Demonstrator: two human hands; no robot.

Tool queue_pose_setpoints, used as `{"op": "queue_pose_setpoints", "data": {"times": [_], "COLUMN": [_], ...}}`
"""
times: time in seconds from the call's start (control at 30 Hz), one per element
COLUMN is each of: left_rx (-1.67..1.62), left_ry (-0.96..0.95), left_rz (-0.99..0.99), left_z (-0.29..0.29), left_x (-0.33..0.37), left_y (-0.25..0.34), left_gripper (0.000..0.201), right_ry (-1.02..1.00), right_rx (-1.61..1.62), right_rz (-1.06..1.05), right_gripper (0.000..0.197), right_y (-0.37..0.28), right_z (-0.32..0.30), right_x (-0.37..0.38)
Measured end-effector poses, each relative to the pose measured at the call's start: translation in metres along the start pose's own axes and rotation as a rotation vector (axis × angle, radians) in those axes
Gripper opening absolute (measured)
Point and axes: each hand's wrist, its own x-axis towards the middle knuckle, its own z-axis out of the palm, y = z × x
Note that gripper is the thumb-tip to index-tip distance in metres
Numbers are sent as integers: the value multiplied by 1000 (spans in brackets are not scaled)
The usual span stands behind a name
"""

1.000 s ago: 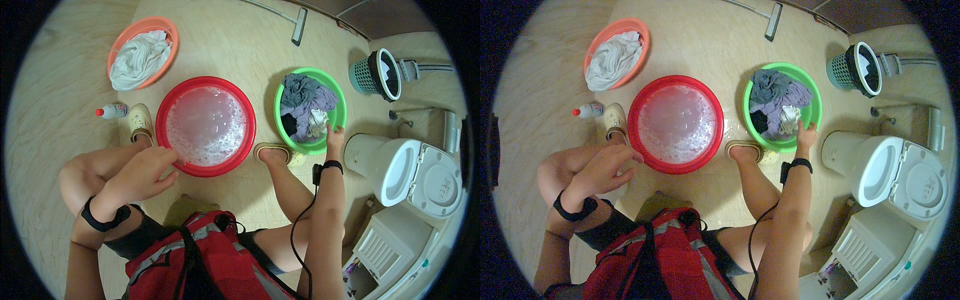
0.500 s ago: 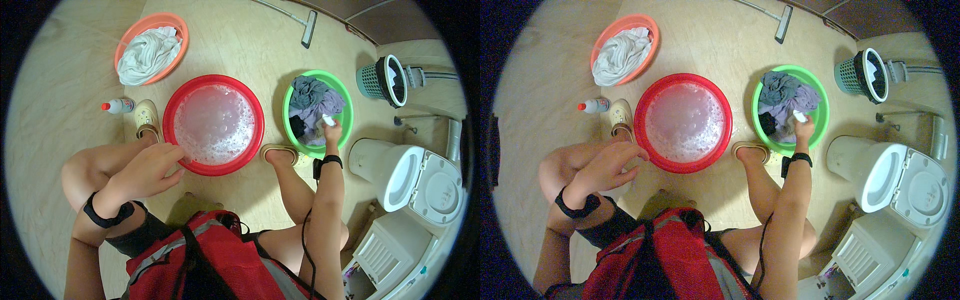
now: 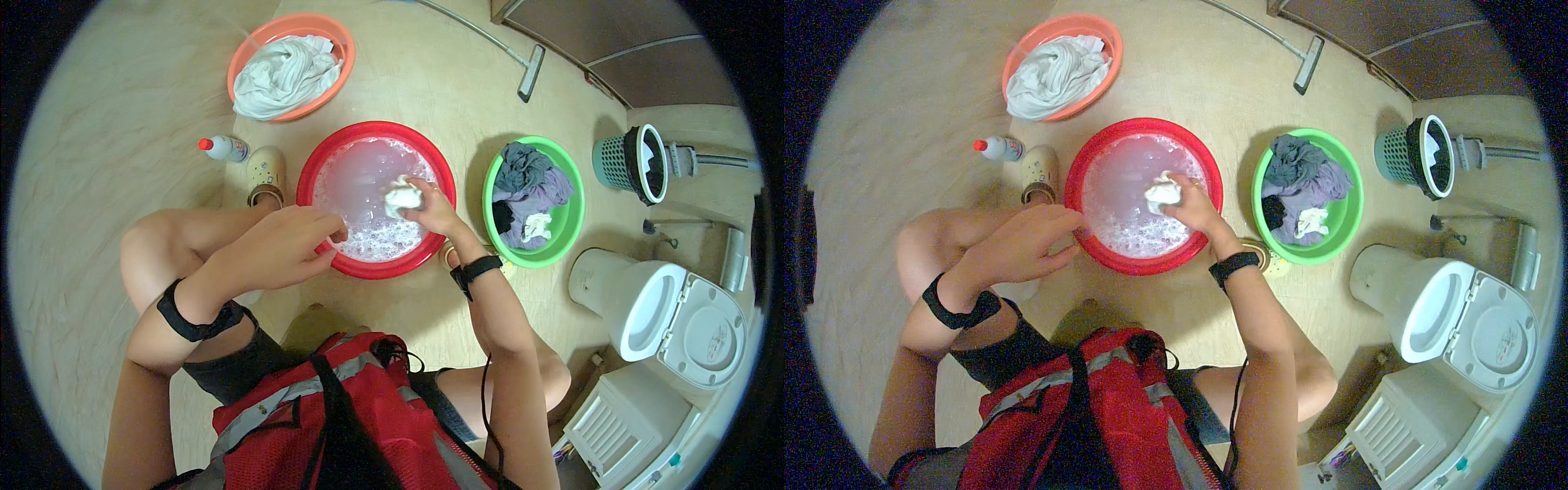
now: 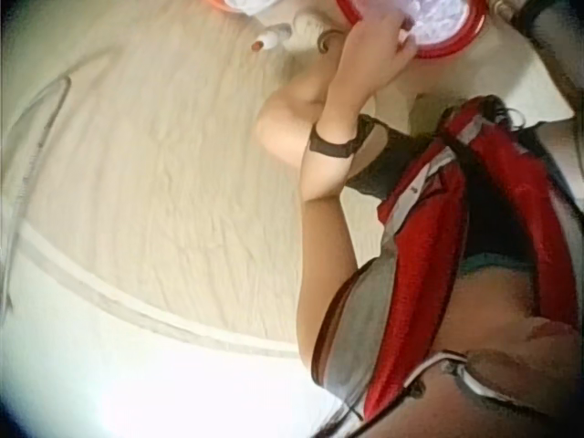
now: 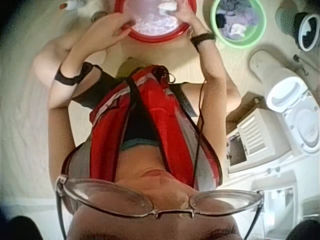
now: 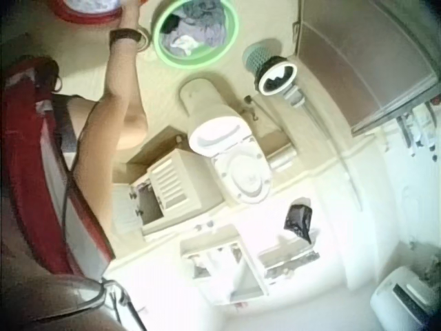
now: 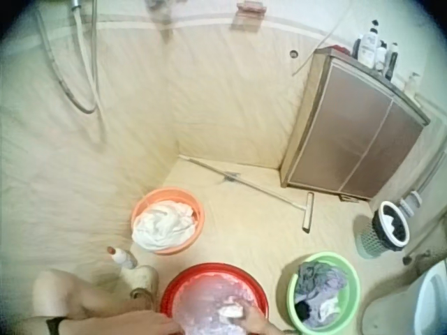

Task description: The person washes white and dark laundry by hand in separate basins on a floor. They scrub white items in soapy water, wring them out, transfer them to a rinse basin, and then place a dark garment into a different basin.

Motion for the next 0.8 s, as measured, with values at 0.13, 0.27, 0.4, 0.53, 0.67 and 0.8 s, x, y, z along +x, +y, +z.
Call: {"op": "queue_pose_setpoints", "data": {"times": [0.13, 0.27, 0.4, 0.53, 0.67, 0.8], "left_rx": [15, 18, 27, 32, 22, 13], "left_ry": [-25, -47, -61, -41, -33, -64], "left_rz": [-35, -28, -20, -25, -30, -21], "left_z": [-5, -3, -3, 1, 4, 3], "left_x": [-3, -6, 2, 3, 6, 16], "left_y": [4, 3, 5, 2, 5, 6], "left_gripper": [16, 17, 17, 16, 15, 15], "right_ry": [198, 592, 293, 262, 359, 606], "right_rx": [-168, -298, -522, -510, -465, -445], "right_rz": [43, 234, 668, 739, 609, 586], "right_gripper": [42, 22, 34, 62, 46, 30], "right_y": [21, 78, 168, 188, 191, 223], "right_z": [-21, -91, -126, -93, -86, -114], "right_x": [-5, -25, -76, -82, -74, -96]}}
